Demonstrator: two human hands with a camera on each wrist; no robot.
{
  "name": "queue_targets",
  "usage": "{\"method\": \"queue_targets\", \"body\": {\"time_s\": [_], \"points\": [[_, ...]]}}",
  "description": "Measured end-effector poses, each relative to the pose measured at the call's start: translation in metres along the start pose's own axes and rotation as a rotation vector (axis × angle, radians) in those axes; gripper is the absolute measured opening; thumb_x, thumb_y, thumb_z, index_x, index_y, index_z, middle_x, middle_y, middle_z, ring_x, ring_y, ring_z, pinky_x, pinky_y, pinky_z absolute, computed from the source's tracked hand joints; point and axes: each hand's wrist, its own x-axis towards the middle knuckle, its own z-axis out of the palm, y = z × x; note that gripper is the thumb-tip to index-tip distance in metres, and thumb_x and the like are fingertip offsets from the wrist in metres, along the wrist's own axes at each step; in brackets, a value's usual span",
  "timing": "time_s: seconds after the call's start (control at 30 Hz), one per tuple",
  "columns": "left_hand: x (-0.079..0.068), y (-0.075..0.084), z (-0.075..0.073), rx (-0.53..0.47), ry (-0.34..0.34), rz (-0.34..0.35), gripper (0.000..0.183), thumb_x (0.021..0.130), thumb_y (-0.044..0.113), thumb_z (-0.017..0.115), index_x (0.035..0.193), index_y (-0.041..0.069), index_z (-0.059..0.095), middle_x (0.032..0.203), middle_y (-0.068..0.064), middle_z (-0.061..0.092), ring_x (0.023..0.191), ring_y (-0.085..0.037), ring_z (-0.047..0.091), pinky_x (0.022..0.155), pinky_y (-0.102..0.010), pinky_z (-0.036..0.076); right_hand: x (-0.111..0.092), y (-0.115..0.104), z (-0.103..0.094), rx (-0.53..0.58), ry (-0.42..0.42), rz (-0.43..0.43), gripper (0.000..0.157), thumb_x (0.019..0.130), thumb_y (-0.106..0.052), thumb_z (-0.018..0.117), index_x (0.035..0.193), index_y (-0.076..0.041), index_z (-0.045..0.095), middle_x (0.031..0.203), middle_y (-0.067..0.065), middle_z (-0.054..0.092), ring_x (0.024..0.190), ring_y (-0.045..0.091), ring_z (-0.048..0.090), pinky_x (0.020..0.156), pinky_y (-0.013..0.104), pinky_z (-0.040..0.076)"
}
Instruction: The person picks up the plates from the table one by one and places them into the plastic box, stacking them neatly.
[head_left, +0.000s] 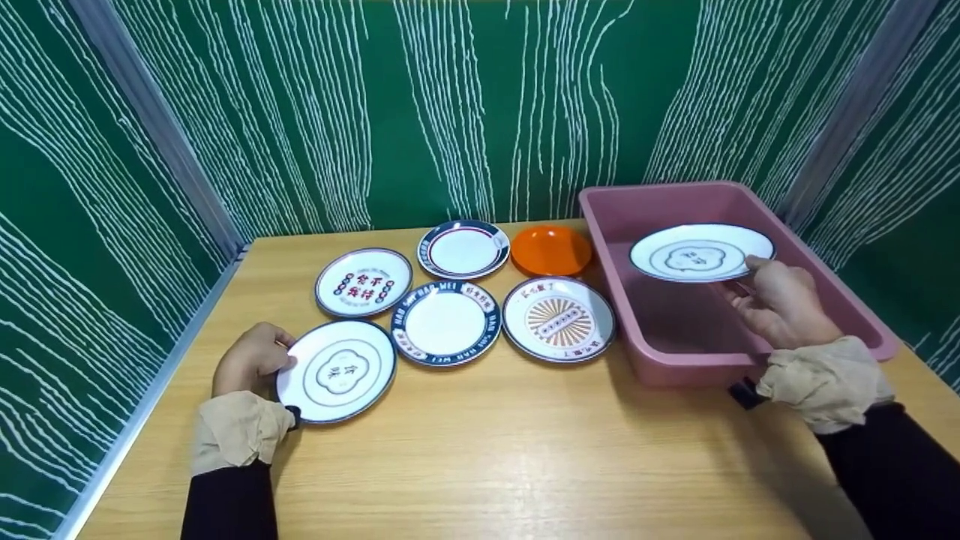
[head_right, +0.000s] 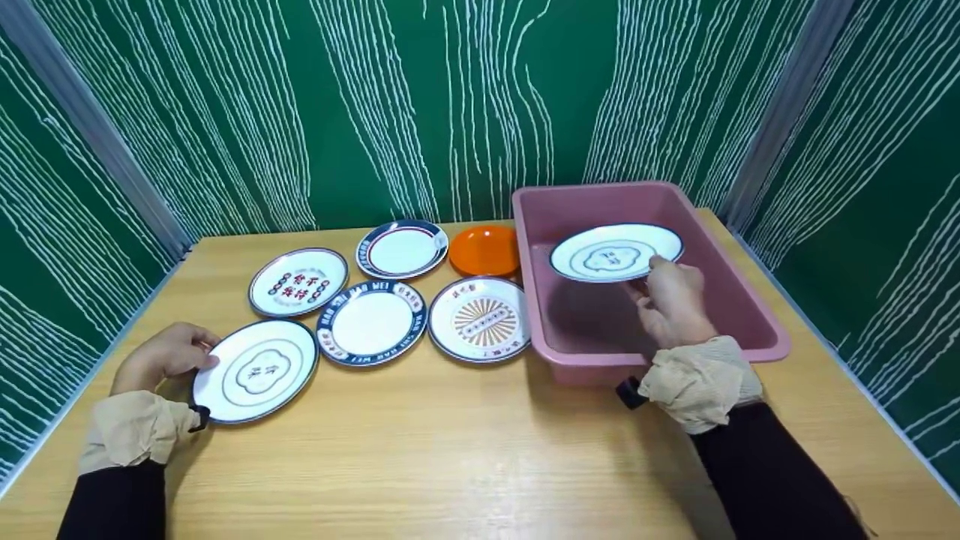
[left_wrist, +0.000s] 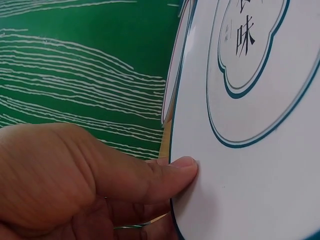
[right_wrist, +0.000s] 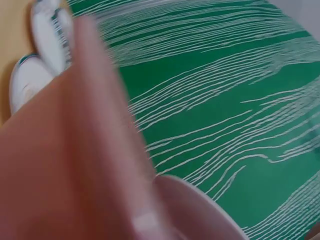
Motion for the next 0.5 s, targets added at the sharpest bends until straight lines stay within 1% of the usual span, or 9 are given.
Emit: {"method": "queue_targets", "body": {"time_s": [0.1,0.2,0.3,0.37,0.4,0.5], "points": [[-0.001,0.0,0.001,-0.006,0.002,0.012,0.039,0.094,-0.007,0.058,0.133,-0.01,0.056,0.115,-0.024,0.059,0.099,-0.034,0.059,0.081,-0.035,0.054,0.004,0.001,-0.004,-0.058,-0.02,-0.044,0.065,0.108,-0.001,0.038,0.163,-0.022,0.01,0.115,0.006,0.055,0.111,0.012,0.058,0.09,0.031,0.058],[-0.002,0.0,0.0,-0.017,-0.002,0.012,0.039,0.094,-0.008,0.058,0.133,-0.011,0.056,0.115,-0.025,0.058,0.098,-0.034,0.06,0.078,-0.033,0.055,0.007,0.002,-0.008,-0.137,-0.001,-0.05,0.063,0.105,0.004,0.038,0.16,-0.017,0.014,0.11,0.007,0.054,0.098,0.014,0.062,0.086,0.029,0.059],[-0.003,0.0,0.001,-0.028,-0.01,0.003,0.039,0.094,-0.009,0.057,0.133,-0.01,0.055,0.116,-0.024,0.057,0.099,-0.034,0.059,0.077,-0.032,0.054,0.01,0.001,-0.01,-0.205,0.02,-0.014,0.062,0.104,0.005,0.038,0.158,-0.016,0.016,0.108,0.008,0.054,0.093,0.015,0.065,0.086,0.029,0.06],[-0.003,0.0,0.001,-0.035,-0.013,0.002,0.04,0.094,-0.009,0.057,0.133,-0.01,0.055,0.117,-0.024,0.057,0.1,-0.034,0.059,0.078,-0.032,0.054,0.012,0.0,-0.011,-0.221,0.005,0.016,0.059,0.103,0.007,0.038,0.155,-0.015,0.021,0.104,0.009,0.057,0.091,0.016,0.065,0.088,0.029,0.06],[-0.002,0.0,0.001,-0.037,-0.015,0.002,0.039,0.094,-0.009,0.056,0.133,-0.01,0.055,0.117,-0.024,0.056,0.101,-0.034,0.058,0.078,-0.032,0.054,0.013,0.001,-0.011,-0.242,-0.001,0.028,0.056,0.103,0.008,0.039,0.153,-0.014,0.024,0.102,0.008,0.059,0.09,0.016,0.066,0.088,0.029,0.06],[-0.002,-0.001,0.0,-0.039,-0.017,0.004,0.039,0.094,-0.009,0.056,0.133,-0.011,0.055,0.116,-0.024,0.056,0.101,-0.034,0.058,0.078,-0.032,0.053,0.015,0.003,-0.011,-0.279,-0.032,0.048,0.045,0.101,0.01,0.041,0.141,-0.01,0.036,0.092,0.008,0.064,0.089,0.017,0.066,0.087,0.03,0.06]]}}
